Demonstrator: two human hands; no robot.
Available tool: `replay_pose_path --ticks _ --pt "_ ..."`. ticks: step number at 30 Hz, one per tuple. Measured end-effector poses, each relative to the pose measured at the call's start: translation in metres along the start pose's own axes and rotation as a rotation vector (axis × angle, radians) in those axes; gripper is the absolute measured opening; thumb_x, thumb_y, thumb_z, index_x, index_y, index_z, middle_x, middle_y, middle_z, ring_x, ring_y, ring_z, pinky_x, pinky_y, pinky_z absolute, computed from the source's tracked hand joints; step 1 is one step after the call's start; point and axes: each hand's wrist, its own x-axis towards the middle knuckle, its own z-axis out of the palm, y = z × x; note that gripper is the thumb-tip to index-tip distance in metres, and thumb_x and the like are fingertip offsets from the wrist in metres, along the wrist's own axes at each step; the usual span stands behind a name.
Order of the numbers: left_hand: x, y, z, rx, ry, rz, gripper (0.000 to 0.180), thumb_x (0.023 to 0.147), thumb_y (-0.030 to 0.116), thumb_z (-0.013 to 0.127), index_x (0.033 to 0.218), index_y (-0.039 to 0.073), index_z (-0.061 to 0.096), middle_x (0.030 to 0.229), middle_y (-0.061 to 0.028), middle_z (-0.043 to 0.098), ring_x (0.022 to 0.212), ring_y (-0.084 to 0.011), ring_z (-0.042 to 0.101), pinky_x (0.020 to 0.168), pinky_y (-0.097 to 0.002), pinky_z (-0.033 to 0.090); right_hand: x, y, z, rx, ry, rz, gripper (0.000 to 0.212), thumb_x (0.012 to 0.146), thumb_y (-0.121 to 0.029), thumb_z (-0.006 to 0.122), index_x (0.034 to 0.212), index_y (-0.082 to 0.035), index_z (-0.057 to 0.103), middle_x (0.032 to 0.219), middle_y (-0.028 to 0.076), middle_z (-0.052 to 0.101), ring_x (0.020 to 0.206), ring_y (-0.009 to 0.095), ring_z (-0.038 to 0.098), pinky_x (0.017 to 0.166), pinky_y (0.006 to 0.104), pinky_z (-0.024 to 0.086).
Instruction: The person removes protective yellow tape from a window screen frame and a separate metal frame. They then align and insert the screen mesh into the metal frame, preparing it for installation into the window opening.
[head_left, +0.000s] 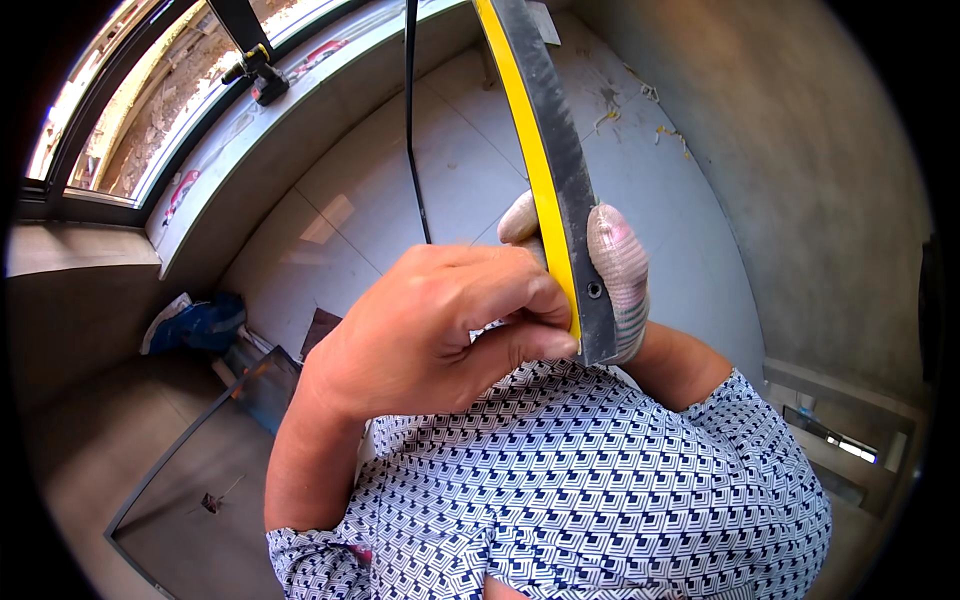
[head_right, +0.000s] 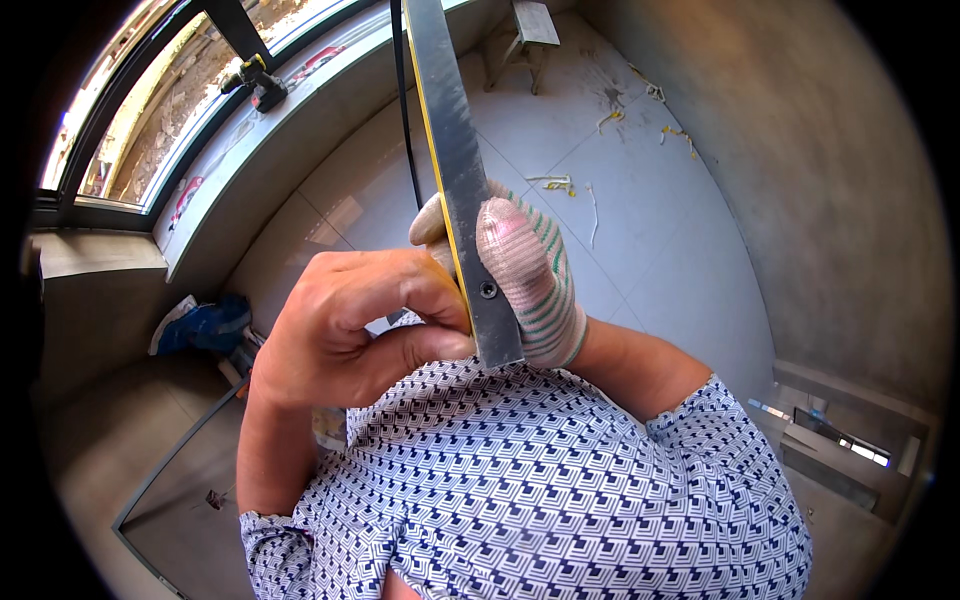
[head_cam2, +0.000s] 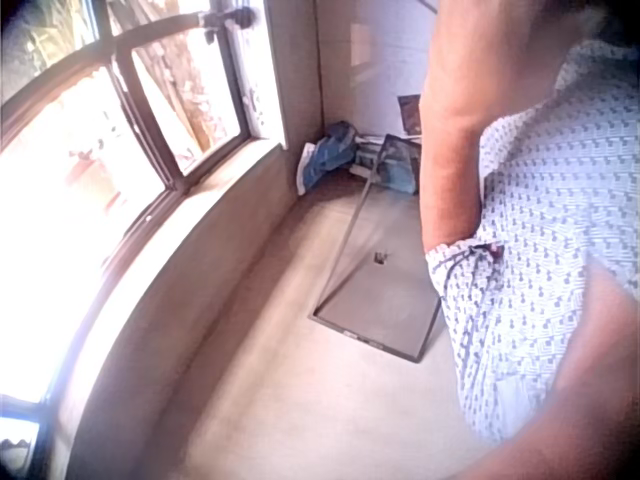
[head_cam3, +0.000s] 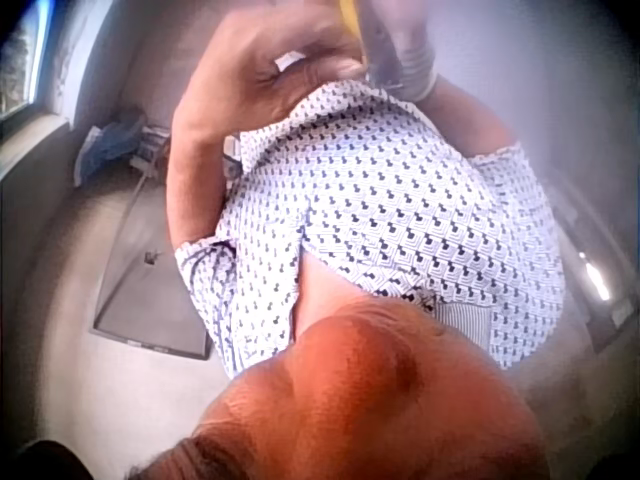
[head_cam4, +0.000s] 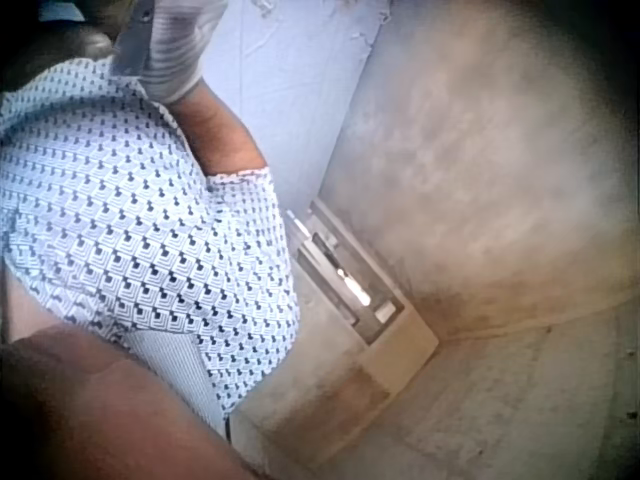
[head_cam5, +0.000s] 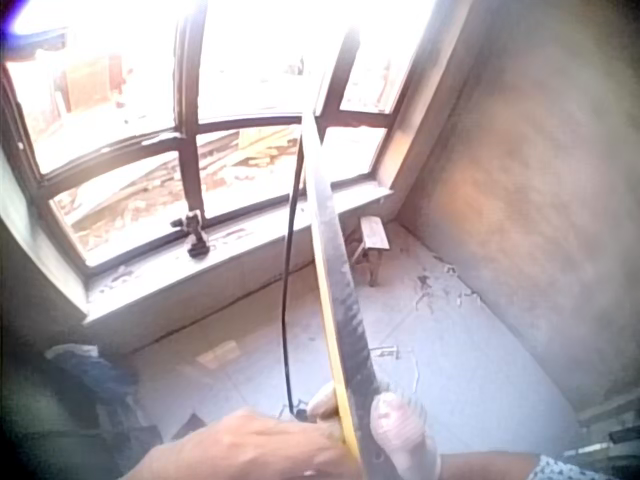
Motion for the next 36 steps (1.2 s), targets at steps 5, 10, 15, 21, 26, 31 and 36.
replay_pose_path --ticks 5,10,15,21,26,31,36 --pt "-0.004 0.009 0.001 0.002 0.032 -0.026 0.022 0.075 0.008 0.086 0.087 0.004 0.068 0.082 -0.0068 0.07 0.075 -0.025 0.071 0.066 -0.0331 0.054 -0.001 -0.001 0.004 0.045 0.02 0.029 0.075 0.098 -0.066 0.043 0.115 0.005 0.057 0.085 0.007 0.059 0.076 0.013 0.056 0.07 0.0282 0.048" --pt "-0.007 0.021 0.001 0.051 0.041 -0.089 0.021 0.074 0.004 0.085 0.087 0.002 0.069 0.082 -0.0079 0.071 0.074 -0.0256 0.072 0.066 -0.033 0.056 0.0 0.001 0.008 0.03 0.022 -0.013 0.074 0.099 -0.064 0.043 0.116 0.006 0.057 0.078 0.004 0.055 0.07 0.011 0.05 0.063 0.0268 0.044" --pt "-0.005 0.03 0.0 0.056 -0.001 -0.158 0.017 0.075 0.0 0.081 0.086 0.003 0.069 0.08 -0.0077 0.07 0.073 -0.0268 0.071 0.064 -0.0335 0.055 -0.001 0.002 0.009 0.084 0.013 0.013 0.073 0.1 -0.063 0.044 0.116 0.008 0.056 0.075 0.004 0.053 0.069 0.01 0.048 0.061 0.0259 0.042" --pt "-0.002 0.03 -0.001 0.069 -0.058 -0.176 0.015 0.078 -0.003 0.077 0.087 0.005 0.067 0.078 -0.0073 0.068 0.071 -0.0277 0.07 0.063 -0.0354 0.053 -0.001 0.001 0.007 0.107 0.016 0.012 0.074 0.1 -0.063 0.045 0.116 0.008 0.056 0.076 0.003 0.051 0.07 0.011 0.046 0.063 0.0266 0.042" --pt "-0.001 0.025 0.004 0.053 -0.009 -0.158 0.015 0.079 -0.003 0.077 0.087 0.004 0.067 0.078 -0.0077 0.068 0.07 -0.0271 0.069 0.063 -0.0343 0.053 0.001 -0.001 0.0 -0.03 -0.02 -0.043 0.073 0.1 -0.062 0.046 0.116 0.008 0.056 0.078 0.004 0.053 0.071 0.011 0.048 0.064 0.0265 0.043" --pt "-0.004 0.023 0.006 -0.003 0.023 -0.166 0.016 0.079 -0.001 0.079 0.088 0.003 0.067 0.08 -0.0076 0.069 0.071 -0.0247 0.07 0.064 -0.0326 0.053 0.0 0.002 0.0 0.178 -0.011 -0.003 0.071 0.101 -0.061 0.046 0.118 0.007 0.056 0.08 0.004 0.054 0.072 0.01 0.05 0.064 0.0254 0.044" --pt "-0.007 0.032 0.005 0.005 0.021 -0.224 0.016 0.078 -0.001 0.08 0.087 0.002 0.067 0.081 -0.0084 0.07 0.073 -0.0245 0.07 0.064 -0.0326 0.054 0.001 0.005 -0.002 0.184 -0.061 0.013 0.072 0.101 -0.063 0.045 0.12 0.006 0.055 0.08 0.004 0.055 0.071 0.01 0.05 0.062 0.0254 0.044"
